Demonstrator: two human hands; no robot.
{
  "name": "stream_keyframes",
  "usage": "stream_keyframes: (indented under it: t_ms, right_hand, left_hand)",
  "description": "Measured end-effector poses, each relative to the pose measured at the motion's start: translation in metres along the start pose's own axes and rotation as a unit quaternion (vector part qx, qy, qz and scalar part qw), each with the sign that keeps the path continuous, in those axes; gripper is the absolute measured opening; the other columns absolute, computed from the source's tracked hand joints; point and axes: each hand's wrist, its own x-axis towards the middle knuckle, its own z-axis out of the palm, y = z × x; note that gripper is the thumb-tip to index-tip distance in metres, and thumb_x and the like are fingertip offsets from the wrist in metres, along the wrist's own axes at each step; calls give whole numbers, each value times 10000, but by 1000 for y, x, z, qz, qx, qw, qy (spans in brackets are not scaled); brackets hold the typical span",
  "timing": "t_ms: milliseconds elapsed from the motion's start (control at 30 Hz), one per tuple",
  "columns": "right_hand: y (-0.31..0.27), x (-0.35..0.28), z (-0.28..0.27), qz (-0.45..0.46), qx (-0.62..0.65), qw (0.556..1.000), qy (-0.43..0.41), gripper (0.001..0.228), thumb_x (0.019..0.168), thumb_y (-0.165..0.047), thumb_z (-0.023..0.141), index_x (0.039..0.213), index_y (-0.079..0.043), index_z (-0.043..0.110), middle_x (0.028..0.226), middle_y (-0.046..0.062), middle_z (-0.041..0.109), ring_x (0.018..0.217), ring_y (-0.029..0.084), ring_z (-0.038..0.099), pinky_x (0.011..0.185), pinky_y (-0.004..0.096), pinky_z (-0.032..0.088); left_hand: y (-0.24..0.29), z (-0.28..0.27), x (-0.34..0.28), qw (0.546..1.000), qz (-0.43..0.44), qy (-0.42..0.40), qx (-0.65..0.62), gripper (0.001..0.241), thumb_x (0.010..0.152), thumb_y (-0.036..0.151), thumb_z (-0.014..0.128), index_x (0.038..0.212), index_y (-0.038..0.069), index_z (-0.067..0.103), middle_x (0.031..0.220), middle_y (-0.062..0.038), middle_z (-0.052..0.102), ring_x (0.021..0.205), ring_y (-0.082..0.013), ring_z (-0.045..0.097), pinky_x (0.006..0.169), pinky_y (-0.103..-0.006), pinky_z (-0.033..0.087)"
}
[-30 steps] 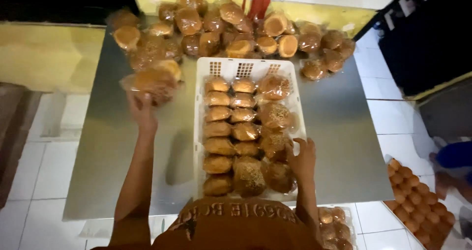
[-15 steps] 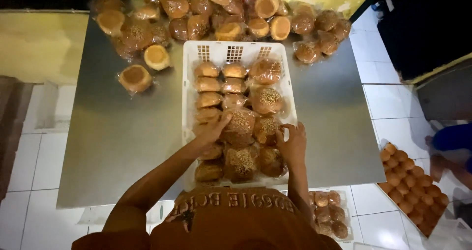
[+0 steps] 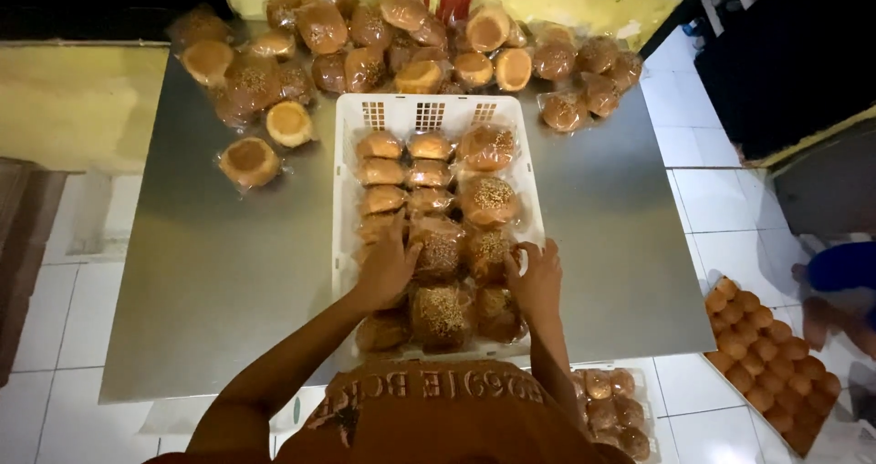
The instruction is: The person arranges individually wrapped buns into a plastic crate.
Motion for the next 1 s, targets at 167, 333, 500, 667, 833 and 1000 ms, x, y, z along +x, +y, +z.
stream_keyframes:
  t_ms: [167, 333, 500, 667, 833, 1000]
  right_hand:
    - [2, 3, 4, 1, -10, 1000, -5, 387, 908, -334, 758, 1197, -96, 662, 1396, 315, 475, 1221, 503, 525, 992, 558, 457]
    - [-7, 3, -4, 31, -35, 998, -33, 408, 873, -325, 747, 1212, -112, 667, 1402, 309, 458, 1236, 501, 504, 997, 572, 435]
    - [-6, 4, -1, 40, -9, 999, -26, 357, 925, -352, 720, 1197, -126, 671, 1403, 306, 456, 1244, 502, 505, 1010, 573, 437]
    - [-11, 5, -5, 27, -38, 999, -26, 350, 909, -359, 719, 1170, -130, 680, 1403, 302, 467, 1240, 500, 506, 979, 575, 444]
    - [-12, 9, -2, 60, -37, 997, -43, 376, 910, -377, 695, 1202, -140, 676, 1404, 270, 491, 1226, 474, 527, 1021, 562, 449]
    - [-8, 7, 0, 61, -48, 996, -35, 389, 923, -404, 703, 1212, -144, 683, 1417, 289, 473, 1243, 482, 513, 1014, 562, 447]
  left_hand:
    - [-25, 19, 2, 996, 80, -26, -11, 416, 1047, 191, 503, 1445, 75, 526, 1390, -237, 618, 1238, -441, 617, 1082, -503, 482]
    - [3, -1, 10, 995, 85, -41, 11, 506, 923, 89, 506, 1425, 25, 522, 1473, -288, 468, 1182, -466, 575, 1040, -498, 475]
    - [-4, -2, 7, 989, 135, -42, -37, 535, 907, 79, 515, 1433, -15, 484, 1416, -297, 482, 1208, -483, 530, 1015, -509, 456]
    - [-24, 11, 12, 990, 116, -75, -10, 526, 905, 143, 547, 1418, 33, 520, 1290, -301, 533, 1153, -465, 559, 985, -514, 490]
    - [-23, -6, 27, 984, 117, -130, 32, 514, 875, 213, 604, 1365, 64, 567, 1178, -277, 614, 1104, -430, 605, 956, -507, 498]
    - [-39, -30, 46, 979, 195, 61, -16, 421, 974, 237, 650, 1310, -10, 585, 1135, -270, 665, 1059, -439, 636, 960, -522, 499]
